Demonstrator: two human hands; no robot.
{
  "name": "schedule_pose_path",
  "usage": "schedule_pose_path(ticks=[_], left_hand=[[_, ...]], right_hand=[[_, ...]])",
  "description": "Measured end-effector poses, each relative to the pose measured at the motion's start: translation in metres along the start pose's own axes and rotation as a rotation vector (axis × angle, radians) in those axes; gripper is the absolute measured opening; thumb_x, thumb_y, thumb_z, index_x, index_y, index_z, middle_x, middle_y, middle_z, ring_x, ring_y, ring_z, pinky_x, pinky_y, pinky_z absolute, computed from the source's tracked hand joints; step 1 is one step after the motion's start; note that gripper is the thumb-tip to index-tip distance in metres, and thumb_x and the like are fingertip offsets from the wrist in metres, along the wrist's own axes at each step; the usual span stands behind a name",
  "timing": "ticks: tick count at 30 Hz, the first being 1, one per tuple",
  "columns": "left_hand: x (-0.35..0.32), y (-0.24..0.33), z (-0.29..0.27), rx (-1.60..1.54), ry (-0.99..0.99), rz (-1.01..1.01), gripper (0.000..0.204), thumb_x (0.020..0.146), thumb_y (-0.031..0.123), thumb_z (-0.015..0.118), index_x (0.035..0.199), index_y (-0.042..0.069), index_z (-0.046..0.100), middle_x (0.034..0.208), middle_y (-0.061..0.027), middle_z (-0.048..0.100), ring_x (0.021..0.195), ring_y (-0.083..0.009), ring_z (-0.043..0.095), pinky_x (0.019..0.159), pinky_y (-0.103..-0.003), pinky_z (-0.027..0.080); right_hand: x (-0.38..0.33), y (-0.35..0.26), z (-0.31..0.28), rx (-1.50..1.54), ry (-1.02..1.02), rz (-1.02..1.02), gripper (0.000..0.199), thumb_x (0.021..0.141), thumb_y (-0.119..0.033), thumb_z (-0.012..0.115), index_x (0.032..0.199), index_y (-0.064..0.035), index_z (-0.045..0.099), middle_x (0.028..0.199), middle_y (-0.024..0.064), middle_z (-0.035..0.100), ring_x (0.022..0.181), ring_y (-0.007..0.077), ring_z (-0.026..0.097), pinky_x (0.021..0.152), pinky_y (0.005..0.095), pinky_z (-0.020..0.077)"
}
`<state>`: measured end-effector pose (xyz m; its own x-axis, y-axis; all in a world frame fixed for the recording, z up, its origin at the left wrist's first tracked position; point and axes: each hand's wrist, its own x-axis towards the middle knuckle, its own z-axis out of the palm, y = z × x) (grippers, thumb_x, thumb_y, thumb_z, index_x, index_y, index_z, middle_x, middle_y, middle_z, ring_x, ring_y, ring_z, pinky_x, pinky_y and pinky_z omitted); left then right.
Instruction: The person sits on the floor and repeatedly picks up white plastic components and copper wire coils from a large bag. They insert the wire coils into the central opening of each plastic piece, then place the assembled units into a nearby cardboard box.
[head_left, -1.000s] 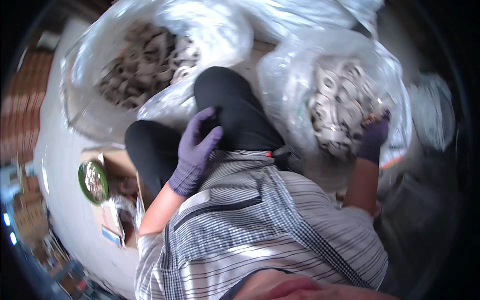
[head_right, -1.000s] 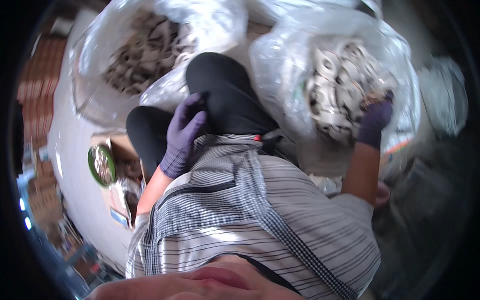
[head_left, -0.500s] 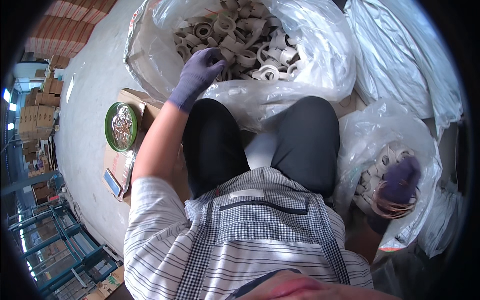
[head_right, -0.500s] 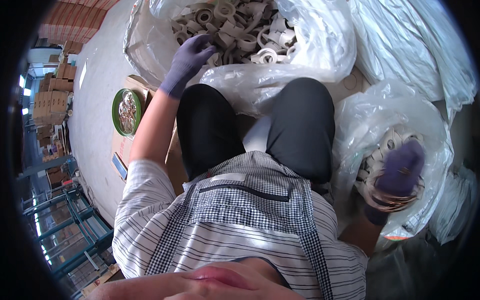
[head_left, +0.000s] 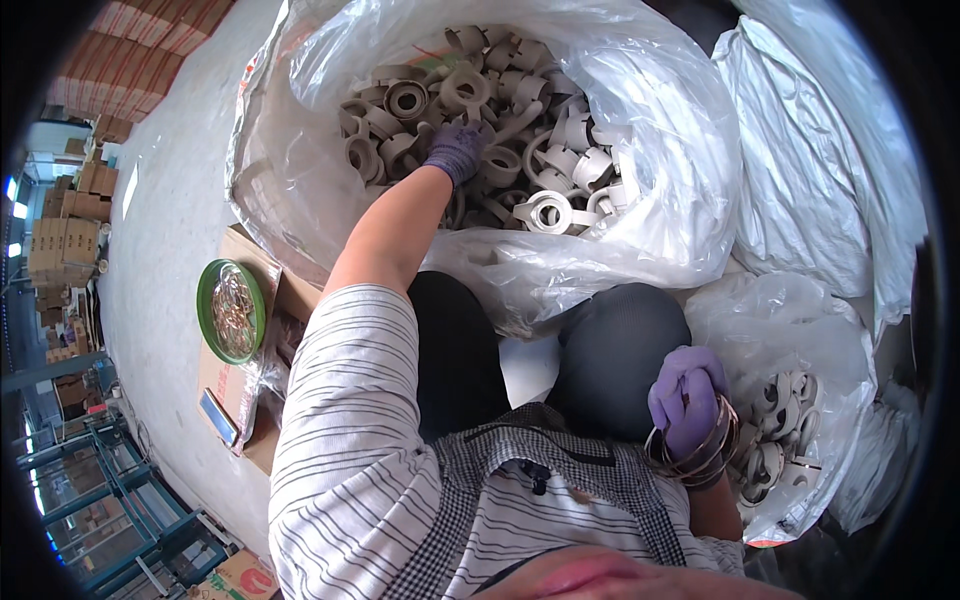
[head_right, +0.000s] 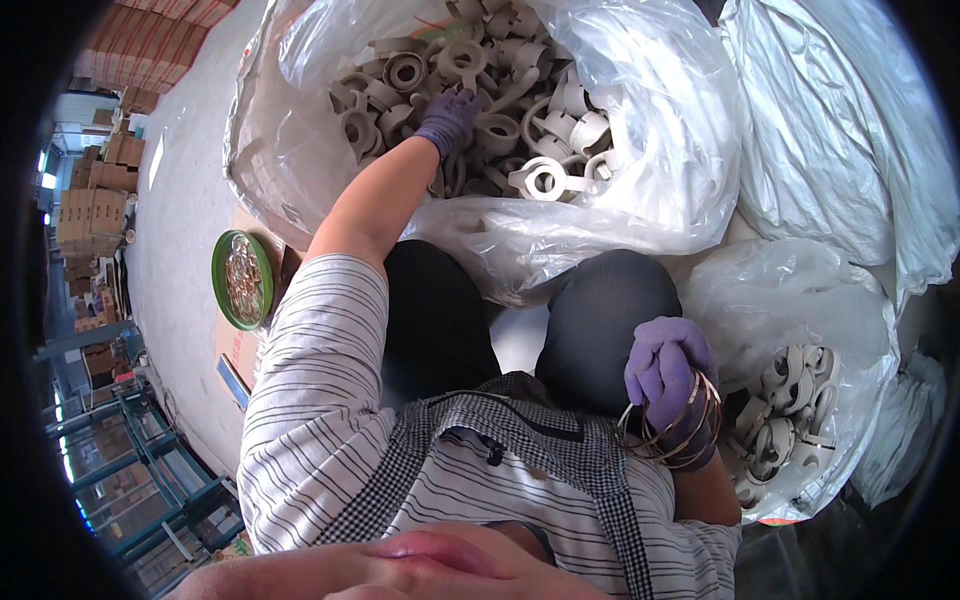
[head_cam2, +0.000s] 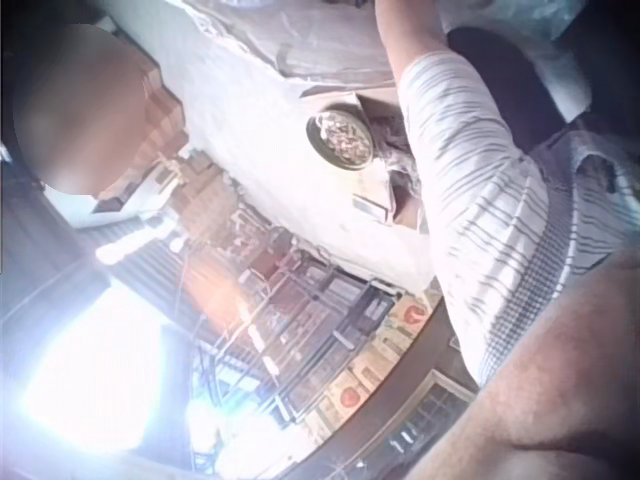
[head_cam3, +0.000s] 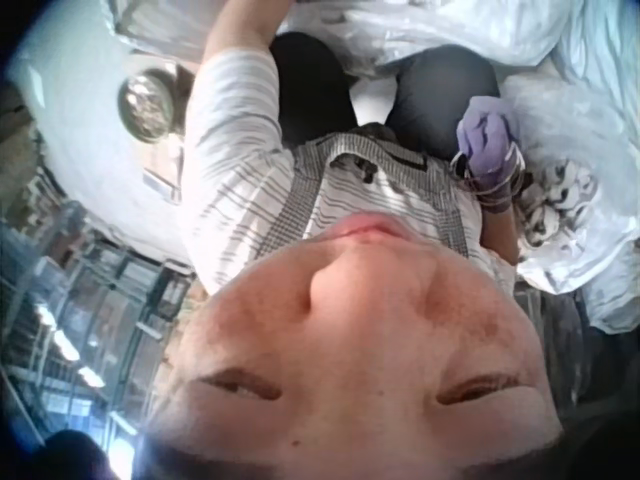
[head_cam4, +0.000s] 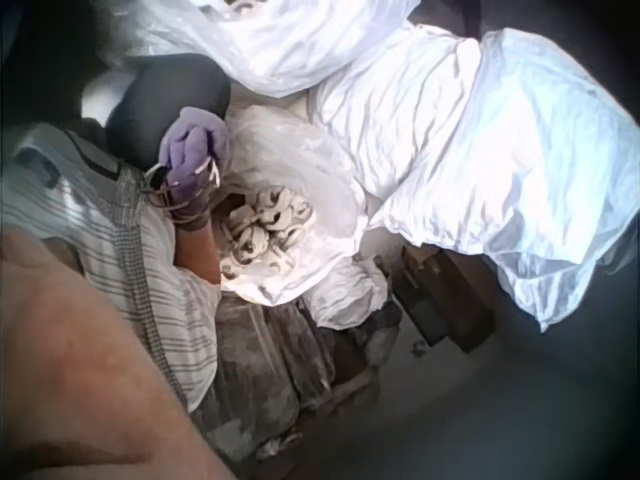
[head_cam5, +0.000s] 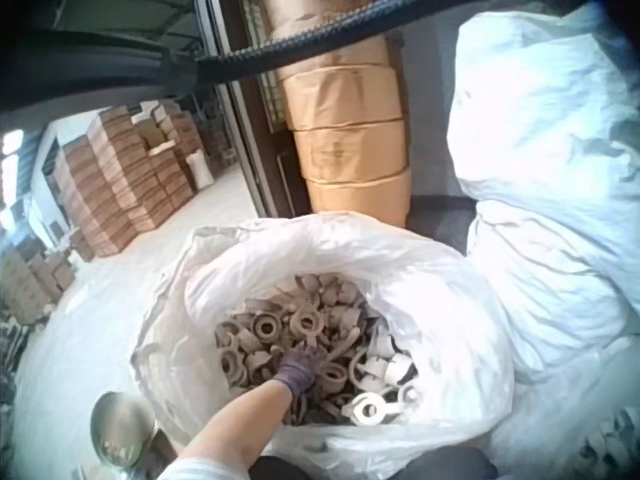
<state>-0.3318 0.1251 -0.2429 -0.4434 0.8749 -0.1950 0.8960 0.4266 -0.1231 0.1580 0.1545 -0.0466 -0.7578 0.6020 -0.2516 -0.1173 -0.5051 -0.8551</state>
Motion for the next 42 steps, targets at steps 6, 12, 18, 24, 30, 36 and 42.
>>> schedule_pose_path(ticks=[6,12,18,24,30,36,42], left_hand=[[-0.027,0.016,-0.069,-0.665,0.107,-0.257,0.048,0.078,0.043,0.083,0.105,0.005,0.071,0.097,-0.011,0.076,0.093,-0.0254,0.072,0.09,-0.039,0.055],[-0.092,-0.001,-0.097,-1.038,0.42,0.296,0.053,0.078,0.022,0.087,0.125,0.007,0.066,0.106,-0.0097,0.073,0.096,-0.0267,0.073,0.088,-0.036,0.058],[-0.146,0.012,-0.086,-1.368,0.294,0.212,0.059,0.083,0.013,0.083,0.137,0.008,0.059,0.125,-0.0091,0.07,0.116,-0.0215,0.068,0.1,-0.032,0.054],[-0.157,0.012,-0.076,-1.226,0.435,0.24,0.038,0.105,0.016,0.046,0.142,0.007,0.052,0.128,-0.0085,0.066,0.112,-0.0199,0.067,0.093,-0.035,0.058],[-0.183,0.033,-0.111,-1.054,0.636,0.216,0.045,0.09,0.015,0.066,0.134,0.007,0.059,0.118,-0.0123,0.07,0.107,-0.0254,0.07,0.092,-0.037,0.057],[-0.239,0.075,-0.171,-0.915,0.87,0.204,0.055,0.082,0.008,0.079,0.133,0.004,0.058,0.115,-0.0146,0.07,0.106,-0.0277,0.071,0.093,-0.036,0.056],[-0.255,0.125,-0.176,-1.643,0.308,0.688,0.028,0.083,0.023,0.071,0.077,0.003,0.053,0.082,-0.0106,0.055,0.08,-0.0275,0.054,0.077,-0.036,0.044]], right_hand=[[-0.002,-0.002,-0.01,-0.032,-0.015,0.01,0.02,0.104,-0.003,0.038,0.102,-0.0021,0.058,0.07,0.0029,0.052,0.044,0.0053,0.035,0.04,0.0237,0.0352],[0.001,0.002,-0.006,-0.097,-0.061,-0.085,0.027,0.108,-0.009,0.032,0.096,-0.0039,0.056,0.064,-0.0012,0.043,0.04,0.0028,0.028,0.036,0.0213,0.0312],[-0.004,0.002,0.007,-0.185,-0.053,-0.149,0.024,0.107,-0.011,0.035,0.103,-0.0033,0.057,0.067,-0.0009,0.045,0.043,0.0031,0.027,0.039,0.0208,0.0306],[-0.006,0.007,0.007,-0.055,-0.17,-0.088,0.025,0.111,-0.014,0.038,0.12,0.0019,0.056,0.08,0.0034,0.053,0.056,0.0077,0.041,0.051,0.0237,0.037],[-0.006,0.003,0.032,-0.059,-0.15,-0.002,0.025,0.107,-0.009,0.047,0.127,0.0037,0.057,0.084,0.0025,0.054,0.056,0.0043,0.04,0.051,0.0222,0.0376],[-0.005,0.003,0.038,-0.13,-0.132,-0.046,0.034,0.111,-0.017,0.04,0.136,0.0035,0.053,0.086,0.0033,0.054,0.055,0.0039,0.039,0.05,0.0218,0.0364],[0.018,0.002,0.019,-0.411,-0.437,-0.302,0.056,0.108,-0.027,0.049,0.153,0.0042,0.036,0.109,0.0115,0.065,0.077,0.0112,0.06,0.064,0.0233,0.0495]])
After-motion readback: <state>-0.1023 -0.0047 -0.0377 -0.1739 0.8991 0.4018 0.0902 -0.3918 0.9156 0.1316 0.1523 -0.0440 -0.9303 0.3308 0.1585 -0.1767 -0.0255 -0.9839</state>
